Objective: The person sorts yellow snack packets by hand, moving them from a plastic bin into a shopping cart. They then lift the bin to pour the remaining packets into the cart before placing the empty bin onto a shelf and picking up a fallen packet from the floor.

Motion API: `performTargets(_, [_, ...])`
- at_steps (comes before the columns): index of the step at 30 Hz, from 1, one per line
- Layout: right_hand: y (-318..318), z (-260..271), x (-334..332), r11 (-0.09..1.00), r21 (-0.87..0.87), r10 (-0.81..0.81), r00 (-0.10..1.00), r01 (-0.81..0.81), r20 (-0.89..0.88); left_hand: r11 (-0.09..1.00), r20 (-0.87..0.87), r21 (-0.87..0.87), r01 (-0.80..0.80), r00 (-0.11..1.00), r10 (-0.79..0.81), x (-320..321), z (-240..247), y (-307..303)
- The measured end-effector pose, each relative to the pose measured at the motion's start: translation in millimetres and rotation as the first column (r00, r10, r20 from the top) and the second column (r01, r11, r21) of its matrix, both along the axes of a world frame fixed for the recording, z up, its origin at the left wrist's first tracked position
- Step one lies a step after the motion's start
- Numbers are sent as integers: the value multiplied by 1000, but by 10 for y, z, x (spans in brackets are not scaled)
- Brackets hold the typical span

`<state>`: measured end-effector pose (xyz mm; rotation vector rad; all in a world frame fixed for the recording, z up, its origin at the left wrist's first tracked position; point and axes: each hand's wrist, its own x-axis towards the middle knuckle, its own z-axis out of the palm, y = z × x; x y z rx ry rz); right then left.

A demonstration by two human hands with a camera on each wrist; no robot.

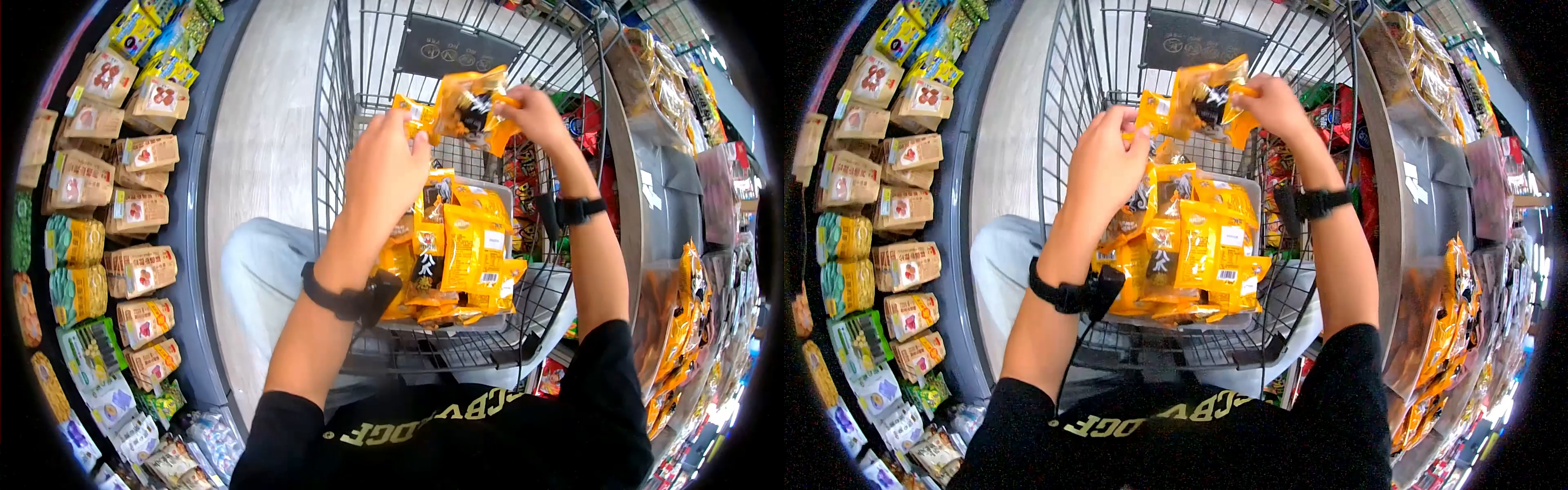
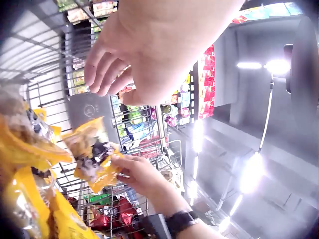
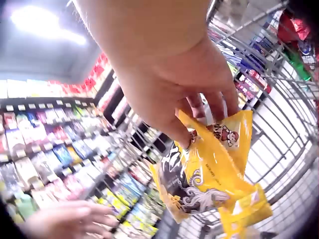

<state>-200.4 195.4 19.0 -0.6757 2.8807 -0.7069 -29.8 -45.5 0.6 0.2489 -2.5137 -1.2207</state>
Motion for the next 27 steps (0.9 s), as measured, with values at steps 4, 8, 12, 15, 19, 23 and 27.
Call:
performTargets(4, [130,443,749,883,-461,38,963,93,266,983,-121,181,12,993,10,-89,-138,111])
performTargets(8, [228,463,1455,817,-565,106,935,112,339,489,-143,771,408,859,-491,-76,-3,94])
performTargets(12, [312,290,1887,796,-569,41,920,206,389,402,144,891,210,709,-690,138,234,126])
performTargets(15, [380,265,2093,594,-680,123,787,430,605,385,174,908,167,686,-706,297,368,151])
performTargets(19, [486,254,2145,299,-751,309,685,589,660,456,214,870,187,690,-692,373,211,142])
performTargets(23, [540,232,2065,81,-786,83,782,613,618,676,183,657,334,799,-573,663,262,185])
performTargets(27, [713,52,1986,208,-792,-185,818,574,544,829,132,454,326,896,-424,946,184,171])
